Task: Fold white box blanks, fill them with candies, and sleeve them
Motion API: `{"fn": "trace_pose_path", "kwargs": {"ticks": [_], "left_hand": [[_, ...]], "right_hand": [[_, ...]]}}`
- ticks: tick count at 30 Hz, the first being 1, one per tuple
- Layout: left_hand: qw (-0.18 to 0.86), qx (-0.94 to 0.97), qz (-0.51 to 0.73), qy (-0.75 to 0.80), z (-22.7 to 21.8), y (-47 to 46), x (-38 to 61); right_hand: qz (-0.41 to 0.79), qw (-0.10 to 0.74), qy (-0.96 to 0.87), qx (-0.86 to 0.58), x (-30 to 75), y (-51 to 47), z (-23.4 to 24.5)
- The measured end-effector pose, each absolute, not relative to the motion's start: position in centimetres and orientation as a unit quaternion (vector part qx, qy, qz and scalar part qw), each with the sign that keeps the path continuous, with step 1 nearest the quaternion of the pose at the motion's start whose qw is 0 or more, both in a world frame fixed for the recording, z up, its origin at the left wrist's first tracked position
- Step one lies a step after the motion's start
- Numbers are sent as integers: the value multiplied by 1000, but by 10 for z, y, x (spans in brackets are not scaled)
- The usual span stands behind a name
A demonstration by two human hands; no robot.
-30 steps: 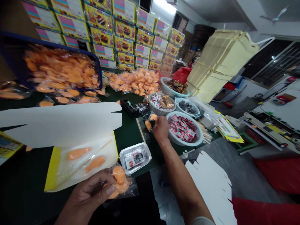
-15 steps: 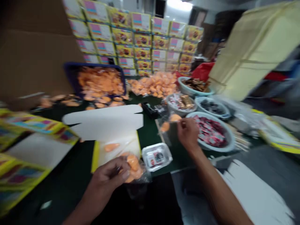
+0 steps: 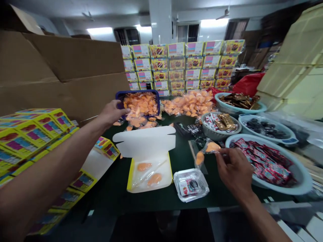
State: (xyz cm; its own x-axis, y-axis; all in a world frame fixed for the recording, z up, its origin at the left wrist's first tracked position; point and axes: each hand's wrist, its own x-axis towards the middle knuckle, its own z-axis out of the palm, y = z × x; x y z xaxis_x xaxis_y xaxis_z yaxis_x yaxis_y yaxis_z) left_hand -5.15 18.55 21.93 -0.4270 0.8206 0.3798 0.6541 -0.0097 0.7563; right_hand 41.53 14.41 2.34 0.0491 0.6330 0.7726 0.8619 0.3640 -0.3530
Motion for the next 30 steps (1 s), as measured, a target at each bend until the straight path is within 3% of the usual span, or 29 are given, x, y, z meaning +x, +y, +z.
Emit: {"fn": "trace_pose_path", "kwargs": {"ticks": [3,5,9,14,17,20,25,28,30], "left_hand": [[-31,608,454,650,196,147,-8],[-51,658,446,605,174,108,32],[179,709,428,531,117,50,123],[401,608,413,546,67,50,194],[558,532,381,510,56,46,192],[688,445,314,480,47,28,178],[794,298,322,421,32,1,165],[800,247,382,391,28,-2,166],[798,235,408,376,28,-1,169]], "right_hand": [[-92,474,-683,-547,413,131,35],[-50,480,-681,-550,409,127,44],[-9,501,-679,-537,395,114,62],[8,513,-719,-469,385,75,84],[-10,476,-760,-443,393,75,77],[-48,388,-747,-538,412,102,48],[-1,233,-701,-674,433,128,4],[39,302,-688,-659,431,102,8],[172,372,-668,-621,426,76,22]]}}
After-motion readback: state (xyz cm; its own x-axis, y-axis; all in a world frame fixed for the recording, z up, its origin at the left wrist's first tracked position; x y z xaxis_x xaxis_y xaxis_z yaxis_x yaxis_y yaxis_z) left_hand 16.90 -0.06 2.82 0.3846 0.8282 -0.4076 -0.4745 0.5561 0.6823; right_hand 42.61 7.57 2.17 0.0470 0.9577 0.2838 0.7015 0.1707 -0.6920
